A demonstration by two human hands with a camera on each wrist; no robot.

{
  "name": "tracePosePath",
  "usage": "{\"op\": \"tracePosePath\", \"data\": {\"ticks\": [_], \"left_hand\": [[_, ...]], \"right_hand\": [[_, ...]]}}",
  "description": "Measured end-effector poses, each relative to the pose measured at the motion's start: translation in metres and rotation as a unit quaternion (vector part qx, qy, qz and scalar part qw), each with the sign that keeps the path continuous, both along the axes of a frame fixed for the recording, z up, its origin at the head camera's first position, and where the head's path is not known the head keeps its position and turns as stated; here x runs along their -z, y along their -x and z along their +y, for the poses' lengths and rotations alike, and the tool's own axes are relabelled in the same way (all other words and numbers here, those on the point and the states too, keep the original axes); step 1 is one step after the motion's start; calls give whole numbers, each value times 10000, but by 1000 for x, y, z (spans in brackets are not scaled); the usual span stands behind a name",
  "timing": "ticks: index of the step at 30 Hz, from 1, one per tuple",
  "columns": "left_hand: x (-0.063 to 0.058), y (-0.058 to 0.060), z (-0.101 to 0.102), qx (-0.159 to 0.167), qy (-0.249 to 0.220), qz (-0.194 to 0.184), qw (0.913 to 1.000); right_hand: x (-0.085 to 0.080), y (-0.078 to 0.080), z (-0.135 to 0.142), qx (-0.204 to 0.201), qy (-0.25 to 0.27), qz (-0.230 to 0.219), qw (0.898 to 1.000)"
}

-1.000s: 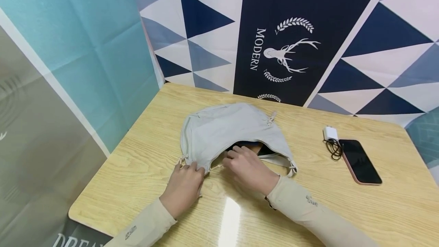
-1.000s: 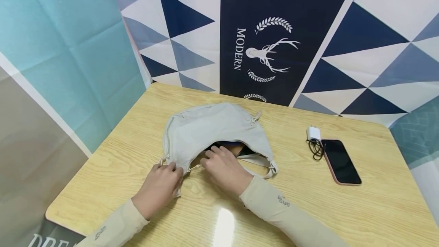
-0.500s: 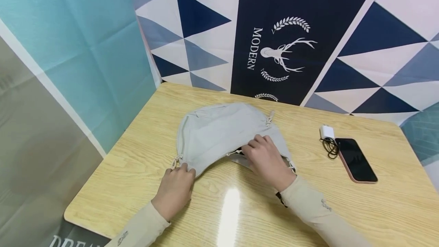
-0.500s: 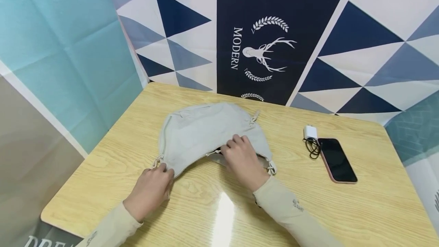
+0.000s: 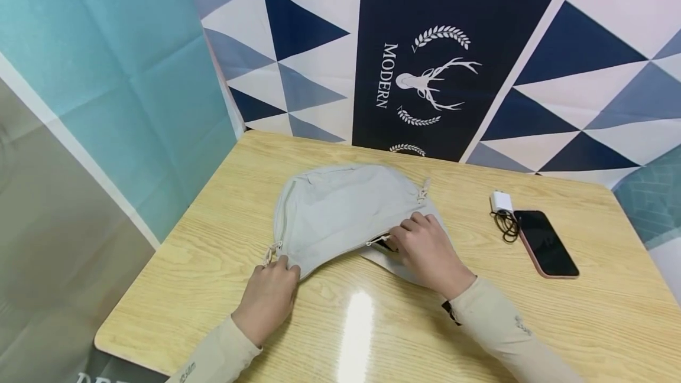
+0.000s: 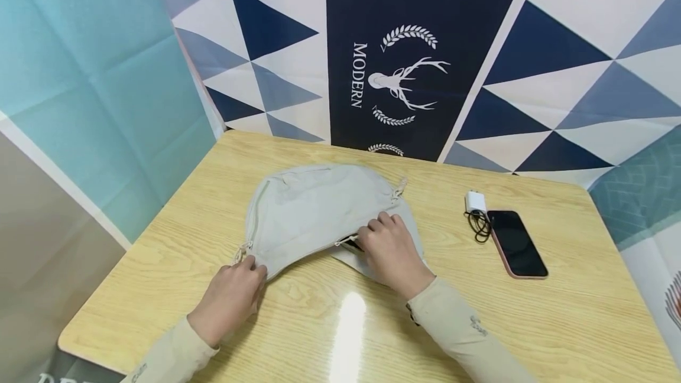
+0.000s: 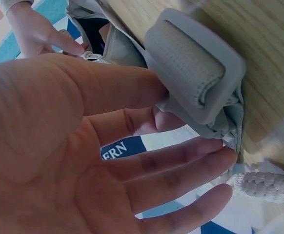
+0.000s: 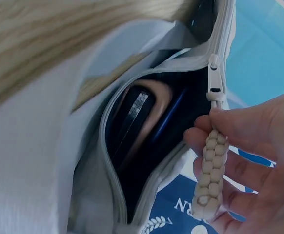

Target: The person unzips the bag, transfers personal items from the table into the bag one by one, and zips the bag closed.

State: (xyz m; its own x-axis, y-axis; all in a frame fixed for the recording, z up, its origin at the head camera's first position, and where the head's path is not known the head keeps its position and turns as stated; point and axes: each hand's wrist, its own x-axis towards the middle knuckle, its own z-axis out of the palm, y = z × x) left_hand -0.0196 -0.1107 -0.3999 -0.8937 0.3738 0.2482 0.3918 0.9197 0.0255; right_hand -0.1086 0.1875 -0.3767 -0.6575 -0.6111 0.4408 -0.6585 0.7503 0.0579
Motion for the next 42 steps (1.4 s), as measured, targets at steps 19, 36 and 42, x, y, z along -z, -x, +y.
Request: {"op": "tracePosePath", "data": {"ticks": [19, 36, 42], "left_hand": [[-2, 1, 6, 50, 120, -149, 9998], [-3, 2, 8, -116, 90, -591, 9981], [-4, 1, 5, -278, -115, -801, 9963]], "right_hand": [[-8, 4, 40, 291, 34, -241, 9993], [-15, -1, 75, 624, 45, -389, 9973], [-15, -5, 91, 721, 129, -280, 9969]]}}
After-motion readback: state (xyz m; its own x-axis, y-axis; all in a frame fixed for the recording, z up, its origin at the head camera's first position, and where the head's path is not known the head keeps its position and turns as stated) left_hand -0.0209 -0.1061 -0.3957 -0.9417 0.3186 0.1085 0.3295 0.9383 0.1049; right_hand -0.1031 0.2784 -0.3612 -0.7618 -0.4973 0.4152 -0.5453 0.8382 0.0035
